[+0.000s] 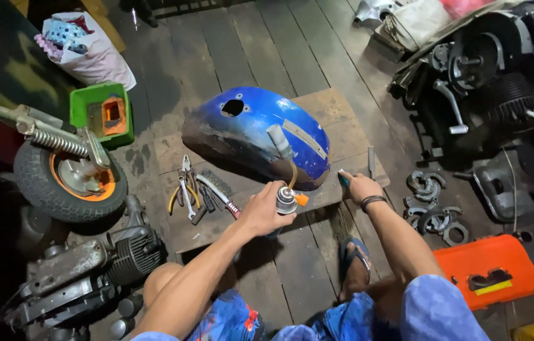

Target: Using an improvised blowtorch made from a spray can and a lighter to heat a motorcycle fuel tank for paint stripping or repair.

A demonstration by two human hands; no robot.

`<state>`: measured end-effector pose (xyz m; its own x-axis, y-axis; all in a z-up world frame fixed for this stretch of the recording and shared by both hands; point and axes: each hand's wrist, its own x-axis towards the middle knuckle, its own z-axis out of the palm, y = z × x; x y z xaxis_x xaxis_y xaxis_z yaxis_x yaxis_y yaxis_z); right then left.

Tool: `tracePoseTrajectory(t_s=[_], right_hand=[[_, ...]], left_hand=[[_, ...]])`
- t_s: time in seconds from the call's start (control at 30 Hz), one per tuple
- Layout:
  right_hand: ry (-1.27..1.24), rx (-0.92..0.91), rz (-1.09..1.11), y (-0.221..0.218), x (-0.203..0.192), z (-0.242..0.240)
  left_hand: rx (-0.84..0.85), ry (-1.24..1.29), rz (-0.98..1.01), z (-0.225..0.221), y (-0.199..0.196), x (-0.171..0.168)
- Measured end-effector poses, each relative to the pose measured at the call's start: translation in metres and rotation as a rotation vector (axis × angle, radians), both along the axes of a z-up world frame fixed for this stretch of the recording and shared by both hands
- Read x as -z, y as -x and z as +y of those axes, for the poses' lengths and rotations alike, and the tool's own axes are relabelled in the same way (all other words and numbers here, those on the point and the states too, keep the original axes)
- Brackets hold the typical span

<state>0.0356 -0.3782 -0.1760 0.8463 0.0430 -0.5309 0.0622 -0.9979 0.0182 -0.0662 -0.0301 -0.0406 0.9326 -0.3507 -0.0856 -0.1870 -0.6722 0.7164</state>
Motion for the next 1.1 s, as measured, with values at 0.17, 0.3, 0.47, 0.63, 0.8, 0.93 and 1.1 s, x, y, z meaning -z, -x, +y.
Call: tracePoseTrajectory(t_s=[0.17,0.3,0.47,0.63,0.8,0.93,1.1], right_hand=[[0.026,-0.021,-0.162,0.006,0.007,0.011],[-0.133,0.175,-0.238,0.007,-0.078,0.034],[-0.503,0.276,-0.546,0.020,-0.187,0.050],[-0.847,0.172,-0.878,0.054,-0.236,0.045],[-0.604,-0.094,-0.919,0.087,-0.241,0.031],[-0.738,0.142,-0.679,0.094,-0.214,0.036],[-0.799,0.489,-0.336,0.085,-0.180,0.034]], left_hand=[[0.032,0.031,-0.021,0.004,-0.001,-0.009],[0.002,0.036,-0.087,0.010,-0.002,0.000],[-0.046,0.038,-0.115,0.013,-0.005,-0.002],[-0.086,0.026,-0.065,0.009,0.000,-0.029],[-0.089,0.034,-0.101,0.003,0.009,-0.019],[-0.087,0.053,-0.133,-0.016,0.019,-0.003],[0.057,0.087,-0.078,-0.031,0.041,-0.009]])
